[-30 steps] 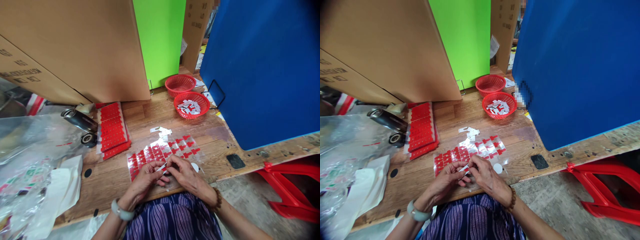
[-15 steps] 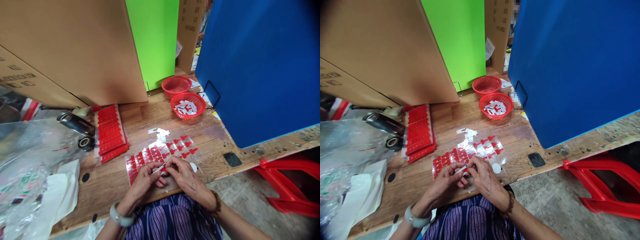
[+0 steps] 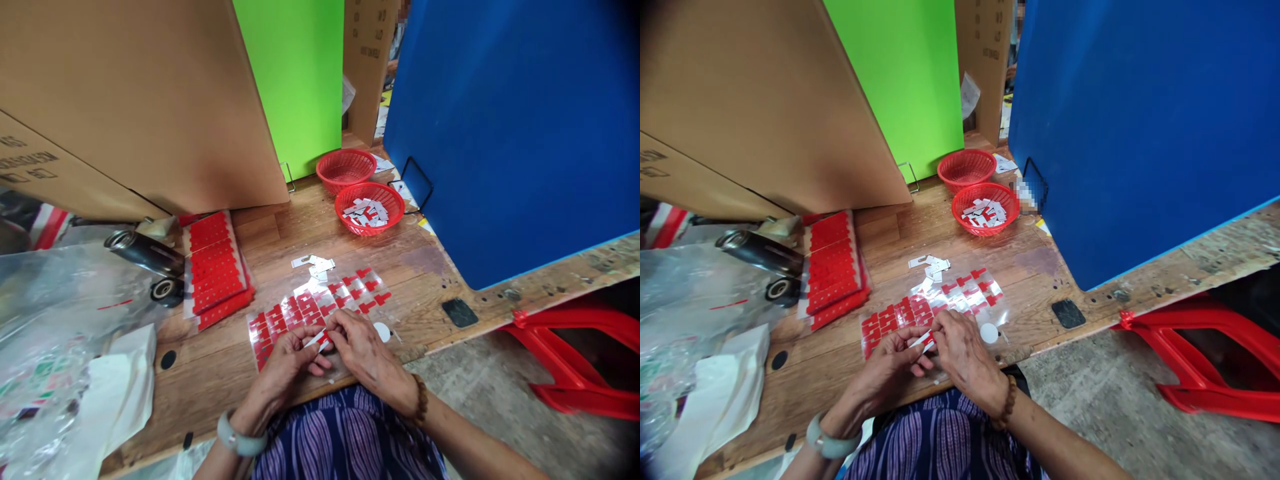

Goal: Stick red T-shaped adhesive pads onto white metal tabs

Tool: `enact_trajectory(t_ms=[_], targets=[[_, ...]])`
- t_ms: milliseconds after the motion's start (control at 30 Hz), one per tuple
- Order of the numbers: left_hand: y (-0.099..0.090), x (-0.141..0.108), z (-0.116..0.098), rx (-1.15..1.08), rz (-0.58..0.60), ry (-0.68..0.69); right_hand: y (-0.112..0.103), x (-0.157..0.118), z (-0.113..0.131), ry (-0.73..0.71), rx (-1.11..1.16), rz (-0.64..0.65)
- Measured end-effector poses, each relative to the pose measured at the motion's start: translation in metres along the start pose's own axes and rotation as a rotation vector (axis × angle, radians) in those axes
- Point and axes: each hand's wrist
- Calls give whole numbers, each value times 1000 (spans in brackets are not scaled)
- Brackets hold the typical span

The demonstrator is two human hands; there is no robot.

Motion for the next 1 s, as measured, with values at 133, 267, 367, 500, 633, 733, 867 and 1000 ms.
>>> enact_trajectory(t_ms=[133,267,367,500,633,733,867,1000], targets=[[2,-1,0,-13,-33,-7,0,-1,2,-21,-47,-4],[5,-2,1,-12,-76,6,0,-1,2,7,-63,5],[6,-1,2,-13,-102,16,3,-1,0,25,-43,-18],[6,1,2,-19,-102,22,9,1,-11,19,63,-31],[5,1,-1,-24,-111,-7,10,9,-30,92,153,-106],[5,-1,-4,-23,-137,-31,4,15,-35,154,189,-90],[8,-2,-6,-21,-137,-5,0,18,-25,145,281,27],[9,-1,-5,-6,-125,50,4,19,-15,127,349,111]])
Point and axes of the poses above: each hand's wrist, its own x-axis towards the middle knuckle, its own y-axis out of the palm, z = x × y, and after that the axes turned 7 degrees about -z, right-handed
